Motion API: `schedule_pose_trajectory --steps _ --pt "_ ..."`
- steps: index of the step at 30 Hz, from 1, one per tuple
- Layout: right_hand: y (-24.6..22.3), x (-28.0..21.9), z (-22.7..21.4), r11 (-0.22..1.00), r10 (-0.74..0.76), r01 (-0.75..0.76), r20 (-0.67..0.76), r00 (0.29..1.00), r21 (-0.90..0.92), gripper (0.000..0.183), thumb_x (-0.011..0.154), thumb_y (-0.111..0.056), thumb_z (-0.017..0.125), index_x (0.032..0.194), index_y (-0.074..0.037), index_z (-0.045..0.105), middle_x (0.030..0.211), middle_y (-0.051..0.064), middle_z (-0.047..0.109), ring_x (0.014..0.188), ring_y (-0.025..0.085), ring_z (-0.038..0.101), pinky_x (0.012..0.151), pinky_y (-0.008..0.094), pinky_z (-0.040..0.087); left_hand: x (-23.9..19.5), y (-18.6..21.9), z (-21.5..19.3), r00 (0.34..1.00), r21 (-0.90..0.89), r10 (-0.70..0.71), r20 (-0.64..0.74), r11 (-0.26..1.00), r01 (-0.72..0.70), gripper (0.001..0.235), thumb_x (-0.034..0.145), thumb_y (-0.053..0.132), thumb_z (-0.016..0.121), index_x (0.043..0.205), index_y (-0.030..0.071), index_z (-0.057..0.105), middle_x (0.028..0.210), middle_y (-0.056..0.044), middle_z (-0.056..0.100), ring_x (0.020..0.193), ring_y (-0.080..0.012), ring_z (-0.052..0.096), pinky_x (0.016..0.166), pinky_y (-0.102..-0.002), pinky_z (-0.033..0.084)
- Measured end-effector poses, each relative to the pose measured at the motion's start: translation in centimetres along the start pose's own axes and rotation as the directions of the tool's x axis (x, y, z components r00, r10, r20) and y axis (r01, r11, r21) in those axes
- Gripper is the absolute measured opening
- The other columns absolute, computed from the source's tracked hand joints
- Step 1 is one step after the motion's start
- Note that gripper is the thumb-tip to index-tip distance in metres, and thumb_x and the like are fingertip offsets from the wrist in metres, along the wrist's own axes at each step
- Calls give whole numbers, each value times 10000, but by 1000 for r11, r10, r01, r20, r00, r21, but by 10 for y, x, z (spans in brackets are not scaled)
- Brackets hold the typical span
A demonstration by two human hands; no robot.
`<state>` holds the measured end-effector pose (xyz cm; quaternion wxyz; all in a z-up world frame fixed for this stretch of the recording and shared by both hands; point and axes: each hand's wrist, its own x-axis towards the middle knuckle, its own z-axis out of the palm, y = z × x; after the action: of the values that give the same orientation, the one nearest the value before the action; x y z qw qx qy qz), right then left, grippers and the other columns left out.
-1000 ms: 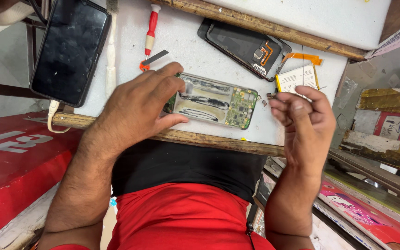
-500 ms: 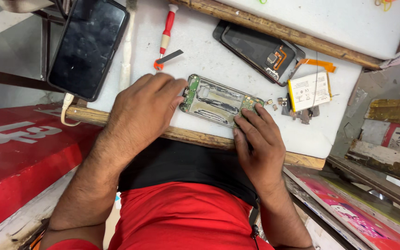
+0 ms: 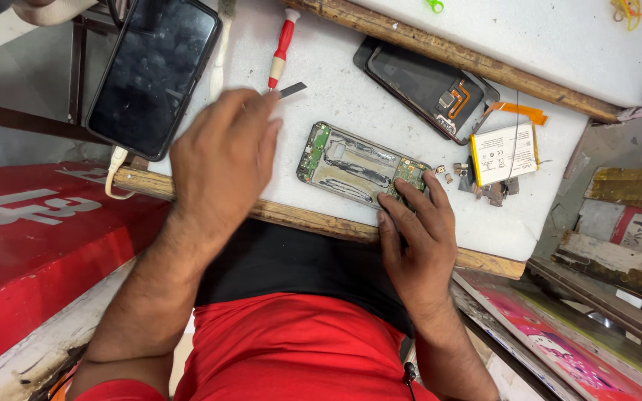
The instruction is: The person cleans a small green circuit board using a white brush, repeatedly scrubbing both sides. They place the board into a disassembled phone chassis, remove it, and continue brushing. The workspace contains other phone parts and tools.
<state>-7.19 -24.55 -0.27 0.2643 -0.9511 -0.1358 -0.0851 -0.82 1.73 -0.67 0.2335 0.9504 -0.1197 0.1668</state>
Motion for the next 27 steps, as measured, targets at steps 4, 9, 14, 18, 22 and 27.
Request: schedule_pose_trajectory --steps 4,9,14,18,22,27 --pt "3 -3 5 1000 8 -8 -41 999 8 253 898 -17 801 1131 -99 749 1330 103 683 1430 379 518 1178 464 473 14 -9 14 989 107 -97 114 991 85 260 959 202 792 1161 43 749 1010 -57 661 859 -177 681 603 -300 580" --pt "7 -4 9 1000 9 -8 -68 998 8 233 906 -16 802 1116 -102 748 1301 94 699 1414 367 539 1168 448 488 25 -14 18 997 178 -40 65 984 28 121 999 151 764 1072 55 746 905 -35 701 785 -164 703 559 -283 573" --pt "8 -3 9 1000 16 -15 -56 998 17 222 908 -19 799 1107 -105 751 1292 93 708 1407 356 549 1155 440 497 42 -26 -1 998 44 -19 -64 999 22 149 1061 158 783 1021 36 706 773 -59 695 654 -206 697 558 -347 552" --pt "6 -5 4 997 21 -17 -51 998 73 231 901 -2 785 1113 -86 750 1292 109 709 1395 360 565 1155 445 490 68 -37 -11 960 118 12 -281 993 22 221 1021 152 841 914 48 679 724 -99 669 611 -303 661 551 -415 511" --pt "4 -4 -2 990 41 -30 -76 996 138 221 907 17 759 1107 -78 751 1264 117 716 1382 358 589 1150 438 496 77 -37 -19 956 87 -162 -245 978 188 356 1059 267 867 825 57 700 662 -93 665 530 -301 627 522 -454 460" --pt "6 -9 -6 979 92 -69 -111 990 194 189 926 34 740 1088 -64 742 1234 117 737 1370 340 612 1143 425 506 37 -7 -16 998 -35 -32 -58 999 30 124 1048 152 793 1088 58 723 1042 -111 737 863 -303 722 753 -400 579"
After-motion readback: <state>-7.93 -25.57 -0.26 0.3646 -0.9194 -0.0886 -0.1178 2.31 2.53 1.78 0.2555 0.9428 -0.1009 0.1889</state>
